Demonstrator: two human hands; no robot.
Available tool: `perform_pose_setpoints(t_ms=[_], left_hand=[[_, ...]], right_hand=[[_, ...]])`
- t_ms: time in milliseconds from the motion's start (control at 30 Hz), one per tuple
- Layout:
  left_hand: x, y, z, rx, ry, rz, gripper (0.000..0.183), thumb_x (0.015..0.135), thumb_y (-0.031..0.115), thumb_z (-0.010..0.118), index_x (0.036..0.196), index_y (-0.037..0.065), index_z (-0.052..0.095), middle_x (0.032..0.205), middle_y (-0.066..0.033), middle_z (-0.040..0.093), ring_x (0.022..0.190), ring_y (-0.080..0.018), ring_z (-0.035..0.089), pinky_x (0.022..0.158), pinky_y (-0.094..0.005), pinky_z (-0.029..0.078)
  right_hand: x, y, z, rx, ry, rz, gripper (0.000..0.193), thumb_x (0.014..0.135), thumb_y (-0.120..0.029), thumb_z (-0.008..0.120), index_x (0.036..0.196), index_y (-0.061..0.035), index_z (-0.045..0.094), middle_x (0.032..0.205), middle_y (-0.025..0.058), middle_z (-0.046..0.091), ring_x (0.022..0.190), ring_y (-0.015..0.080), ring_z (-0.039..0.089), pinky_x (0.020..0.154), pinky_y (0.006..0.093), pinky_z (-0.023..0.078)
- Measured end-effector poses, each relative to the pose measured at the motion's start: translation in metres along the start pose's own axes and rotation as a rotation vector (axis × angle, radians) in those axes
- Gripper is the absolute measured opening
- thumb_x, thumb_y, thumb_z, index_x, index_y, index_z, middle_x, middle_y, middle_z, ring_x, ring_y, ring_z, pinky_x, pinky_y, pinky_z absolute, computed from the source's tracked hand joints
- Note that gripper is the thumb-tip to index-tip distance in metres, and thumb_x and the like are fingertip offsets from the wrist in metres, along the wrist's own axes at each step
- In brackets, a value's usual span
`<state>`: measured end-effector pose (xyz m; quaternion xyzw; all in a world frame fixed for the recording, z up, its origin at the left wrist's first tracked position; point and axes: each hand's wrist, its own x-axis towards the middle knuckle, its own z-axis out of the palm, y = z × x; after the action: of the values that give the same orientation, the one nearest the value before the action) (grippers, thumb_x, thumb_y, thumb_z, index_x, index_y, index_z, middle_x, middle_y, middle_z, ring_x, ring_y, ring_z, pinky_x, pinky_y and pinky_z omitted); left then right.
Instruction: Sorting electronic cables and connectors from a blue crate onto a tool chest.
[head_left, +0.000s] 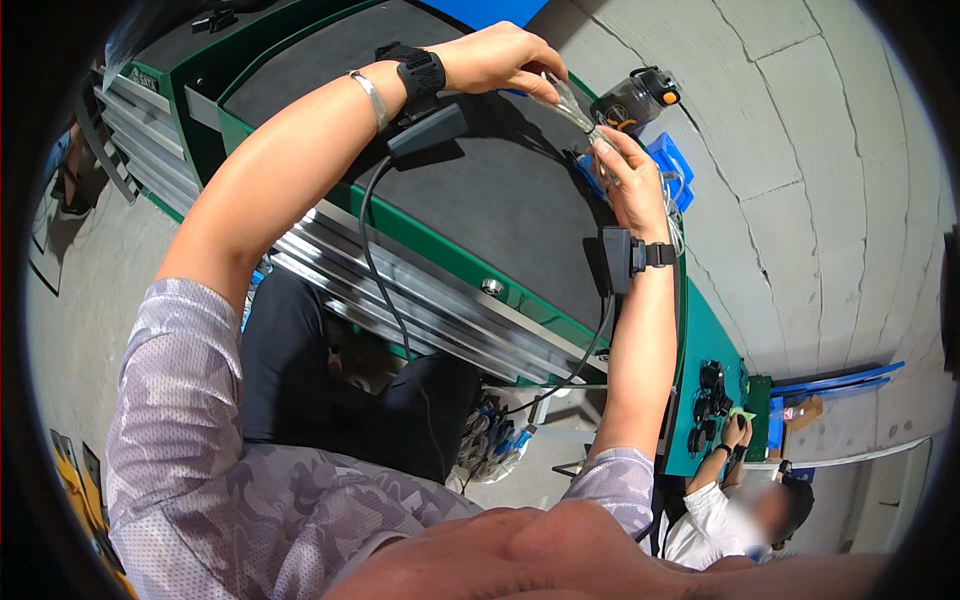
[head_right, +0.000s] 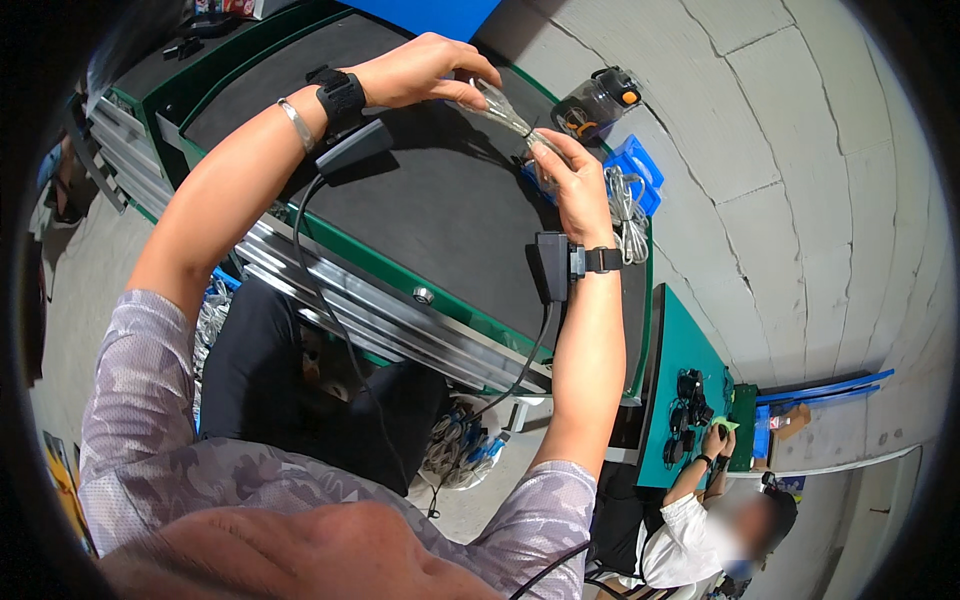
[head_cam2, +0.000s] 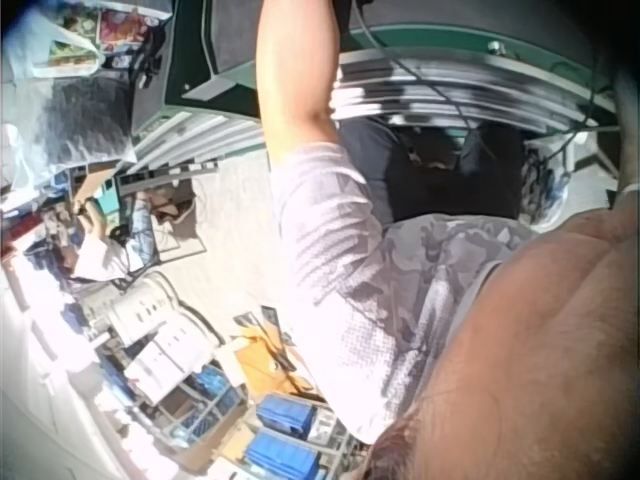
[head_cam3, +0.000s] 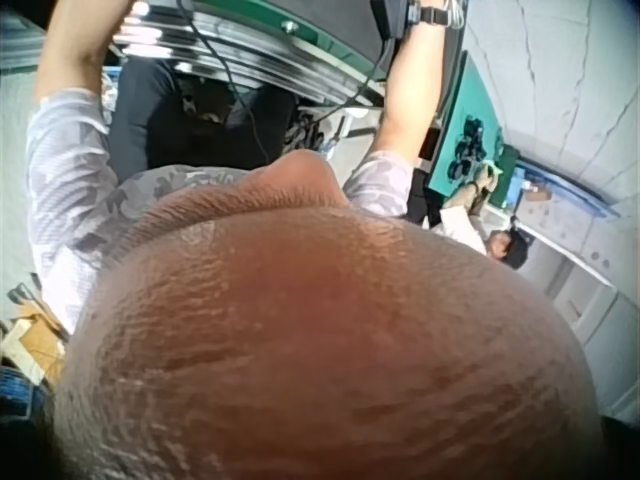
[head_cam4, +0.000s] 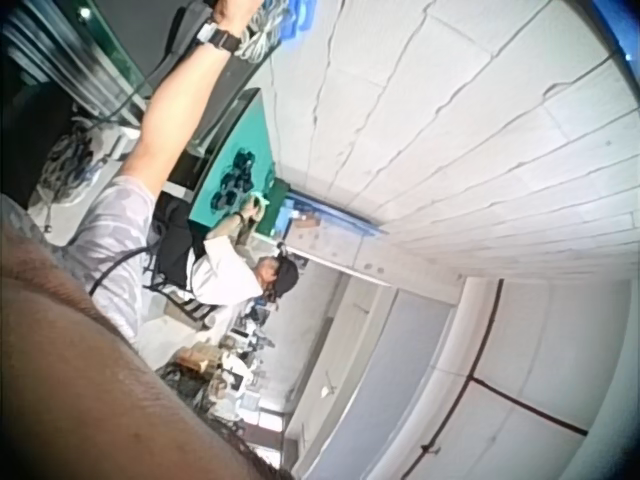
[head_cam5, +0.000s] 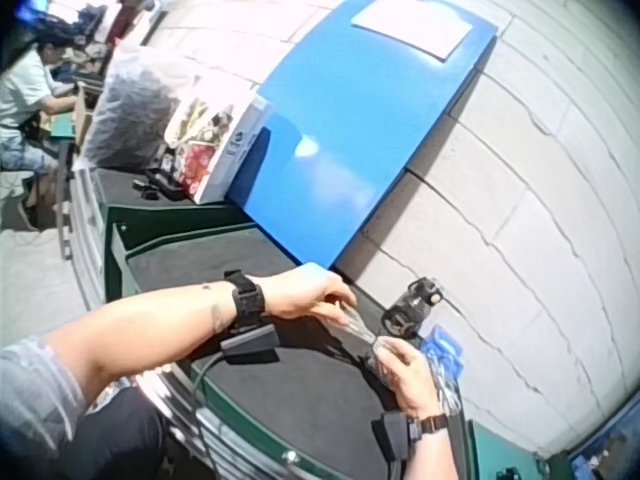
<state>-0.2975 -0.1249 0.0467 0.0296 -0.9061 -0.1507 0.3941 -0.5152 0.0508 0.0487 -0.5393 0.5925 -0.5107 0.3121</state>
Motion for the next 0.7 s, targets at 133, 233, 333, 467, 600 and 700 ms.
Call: perform_pose_setpoints(t_ms=[133, 233, 333, 467, 600, 700], left_hand=[[0.001, 0.001, 0.002, -0.024, 0.048, -0.048, 0.046, 0.090, 0.047, 0.058, 0.102, 0.004, 0.068, 0.083, -0.0124, 0.066, 0.074, -0.0270, 0.062, 0.069, -0.0347, 0.050], [0.003, 0.002, 0.001, -0.045, 0.047, -0.197, 0.049, 0.092, 0.050, 0.056, 0.095, 0.003, 0.068, 0.073, -0.0103, 0.063, 0.064, -0.0237, 0.056, 0.061, -0.0335, 0.046], [0.002, 0.001, 0.001, -0.094, 0.029, -0.281, 0.050, 0.092, 0.051, 0.055, 0.091, 0.002, 0.067, 0.069, -0.0085, 0.060, 0.060, -0.0184, 0.051, 0.058, -0.0326, 0.043], [0.000, 0.001, 0.005, -0.251, 0.011, -0.249, 0.045, 0.091, 0.047, 0.060, 0.102, 0.004, 0.067, 0.080, -0.0058, 0.063, 0.074, -0.0136, 0.056, 0.070, -0.0301, 0.047], [0.000, 0.004, 0.003, -0.344, 0.020, -0.263, 0.045, 0.090, 0.043, 0.063, 0.116, 0.006, 0.063, 0.095, -0.0059, 0.064, 0.091, -0.0142, 0.059, 0.083, -0.0286, 0.048], [-0.001, 0.007, -0.001, -0.391, 0.012, -0.291, 0.044, 0.089, 0.040, 0.066, 0.117, 0.007, 0.062, 0.096, -0.0051, 0.064, 0.091, -0.0136, 0.058, 0.083, -0.0285, 0.047]], right_hand=[[-0.001, -0.003, 0.005, -0.112, 0.032, -0.107, 0.033, 0.086, -0.017, 0.071, 0.115, -0.0024, 0.065, 0.097, 0.0035, 0.067, 0.082, 0.0070, 0.057, 0.072, 0.0222, 0.044], [-0.003, -0.006, 0.012, -0.201, 0.065, -0.188, 0.033, 0.086, -0.017, 0.072, 0.115, -0.0028, 0.065, 0.101, 0.0038, 0.068, 0.087, 0.0082, 0.059, 0.076, 0.0230, 0.046], [-0.005, -0.009, 0.015, -0.236, 0.072, -0.227, 0.033, 0.086, -0.017, 0.072, 0.115, -0.0023, 0.065, 0.102, 0.0041, 0.068, 0.091, 0.0097, 0.060, 0.079, 0.0236, 0.047], [-0.006, -0.010, 0.010, -0.231, 0.074, -0.184, 0.033, 0.087, -0.018, 0.071, 0.115, -0.0020, 0.065, 0.103, 0.0045, 0.068, 0.092, 0.0105, 0.061, 0.080, 0.0237, 0.047], [-0.004, -0.009, 0.004, -0.213, 0.056, -0.132, 0.032, 0.087, -0.017, 0.070, 0.114, -0.0019, 0.065, 0.104, 0.0049, 0.067, 0.094, 0.0111, 0.060, 0.083, 0.0243, 0.046], [-0.004, -0.007, 0.002, -0.207, 0.054, -0.197, 0.032, 0.087, -0.017, 0.070, 0.115, -0.0016, 0.064, 0.105, 0.0056, 0.067, 0.097, 0.0120, 0.061, 0.087, 0.0257, 0.046]])
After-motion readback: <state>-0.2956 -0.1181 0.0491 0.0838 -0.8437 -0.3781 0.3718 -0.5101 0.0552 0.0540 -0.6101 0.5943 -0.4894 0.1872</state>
